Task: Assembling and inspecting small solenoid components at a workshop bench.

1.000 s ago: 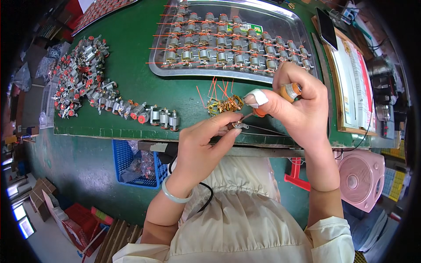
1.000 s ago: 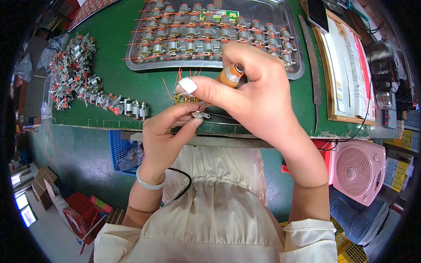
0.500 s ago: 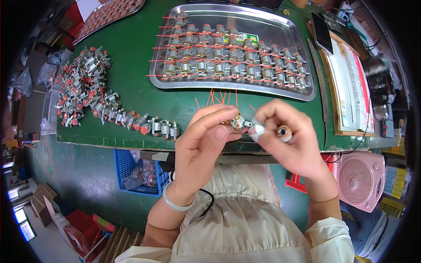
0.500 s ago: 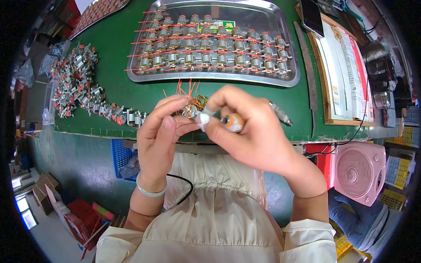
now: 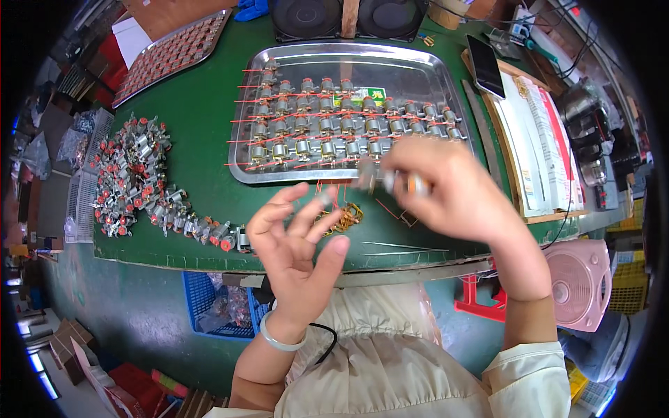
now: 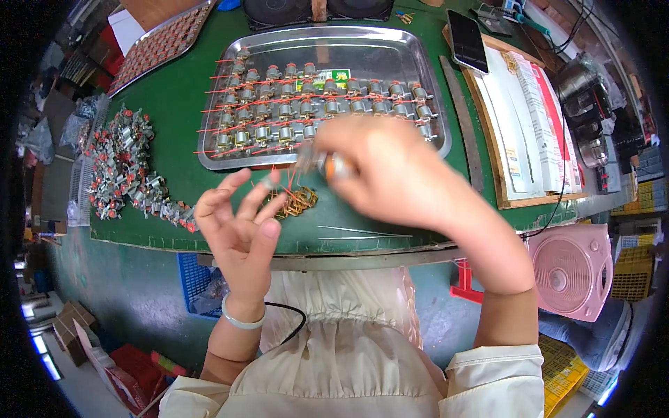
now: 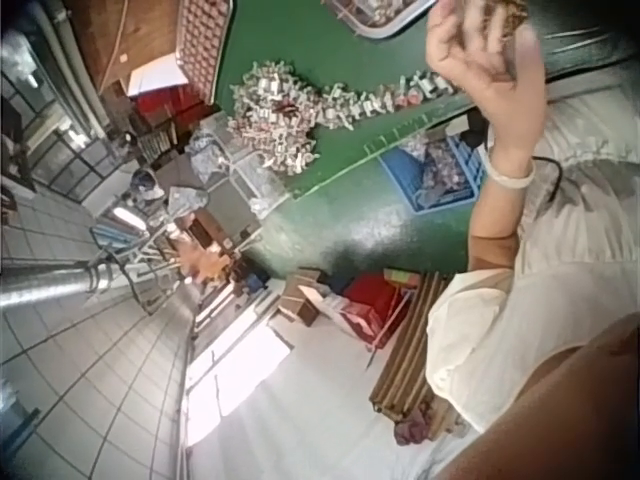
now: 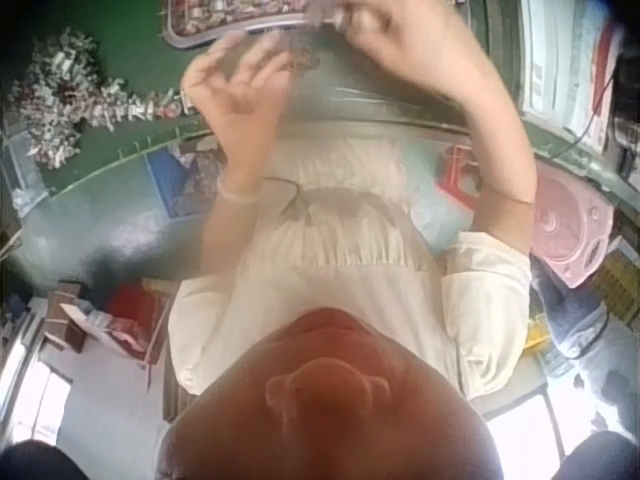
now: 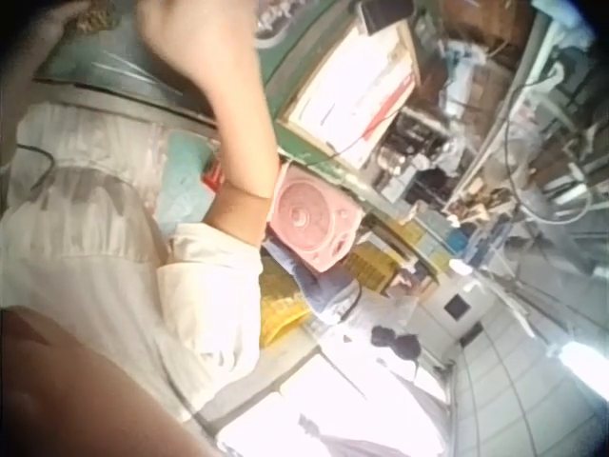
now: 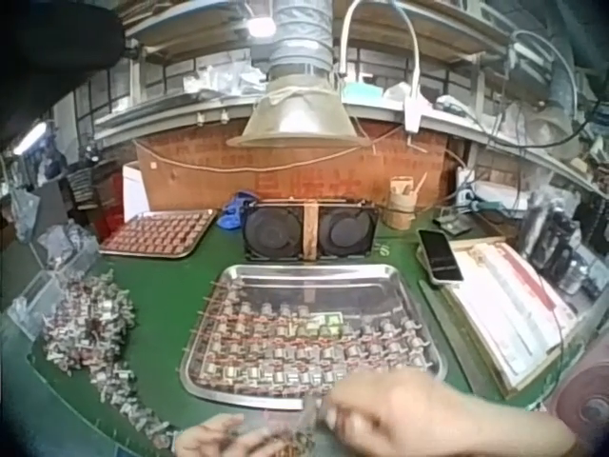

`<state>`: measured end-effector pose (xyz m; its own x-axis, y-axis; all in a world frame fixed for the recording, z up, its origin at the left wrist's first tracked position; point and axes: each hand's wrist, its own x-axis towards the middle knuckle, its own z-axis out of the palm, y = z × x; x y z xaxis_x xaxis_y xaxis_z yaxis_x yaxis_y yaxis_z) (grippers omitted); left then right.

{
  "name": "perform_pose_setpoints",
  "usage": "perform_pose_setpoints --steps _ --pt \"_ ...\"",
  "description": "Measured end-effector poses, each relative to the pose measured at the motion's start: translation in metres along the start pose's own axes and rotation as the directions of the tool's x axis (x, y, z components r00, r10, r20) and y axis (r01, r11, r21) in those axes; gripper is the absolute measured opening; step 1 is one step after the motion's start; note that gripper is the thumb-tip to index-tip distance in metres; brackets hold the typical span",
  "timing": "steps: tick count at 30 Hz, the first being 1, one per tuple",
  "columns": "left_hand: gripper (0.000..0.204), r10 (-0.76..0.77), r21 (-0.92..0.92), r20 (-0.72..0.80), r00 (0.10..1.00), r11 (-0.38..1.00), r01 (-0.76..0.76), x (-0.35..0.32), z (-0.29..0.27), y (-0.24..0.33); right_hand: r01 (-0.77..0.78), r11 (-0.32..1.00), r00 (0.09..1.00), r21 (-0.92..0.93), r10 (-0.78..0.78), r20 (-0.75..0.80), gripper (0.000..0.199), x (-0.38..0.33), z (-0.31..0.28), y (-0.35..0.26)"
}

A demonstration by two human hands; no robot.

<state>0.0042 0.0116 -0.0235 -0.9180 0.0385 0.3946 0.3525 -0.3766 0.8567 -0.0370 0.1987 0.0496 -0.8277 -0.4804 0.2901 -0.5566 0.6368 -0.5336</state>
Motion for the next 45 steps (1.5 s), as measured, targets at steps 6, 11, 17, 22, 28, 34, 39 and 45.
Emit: perform_pose_setpoints --steps 6,11,17,22,28,34,39,45 --pt "0.047 0.226 0.268 -0.026 0.974 0.940 -0.211 0.002 -0.014 -0.002 -0.104 0.900 0.976 -0.423 0.011 -0.218 0.018 0.039 -0.012 0.092" --pt "0.028 0.249 0.337 -0.056 0.967 0.916 -0.216 0.001 -0.024 0.005 -0.003 0.921 0.987 -0.389 -0.059 -0.149 0.019 0.059 0.000 0.126" --pt "0.022 0.260 0.351 -0.112 0.959 0.913 -0.207 0.003 -0.042 0.016 0.001 0.923 0.999 -0.385 -0.015 -0.032 0.018 0.067 0.004 0.128" --pt "0.017 0.311 0.477 -0.088 0.946 0.847 -0.234 0.008 -0.064 0.031 -0.046 0.915 0.998 -0.402 0.023 -0.061 0.018 0.065 -0.006 0.112" --pt "0.025 -0.025 0.909 0.230 0.973 0.363 -0.205 0.011 -0.091 0.049 0.101 0.995 0.994 0.000 -0.101 0.040 0.020 0.057 0.037 0.012" --pt "0.028 -0.111 0.911 0.330 0.937 0.297 -0.286 0.009 -0.101 0.044 0.112 0.982 0.934 -0.150 -0.052 0.354 0.033 0.042 0.101 -0.060" --pt "0.029 -0.120 0.920 0.318 0.941 0.280 -0.275 0.008 -0.107 0.045 0.210 0.965 0.935 -0.158 -0.151 0.319 0.033 0.054 0.108 -0.057" --pt "0.035 -0.105 0.914 0.349 0.931 0.259 -0.313 0.011 -0.105 0.044 0.106 0.993 0.870 0.048 -0.116 0.480 0.030 0.066 0.067 -0.056"
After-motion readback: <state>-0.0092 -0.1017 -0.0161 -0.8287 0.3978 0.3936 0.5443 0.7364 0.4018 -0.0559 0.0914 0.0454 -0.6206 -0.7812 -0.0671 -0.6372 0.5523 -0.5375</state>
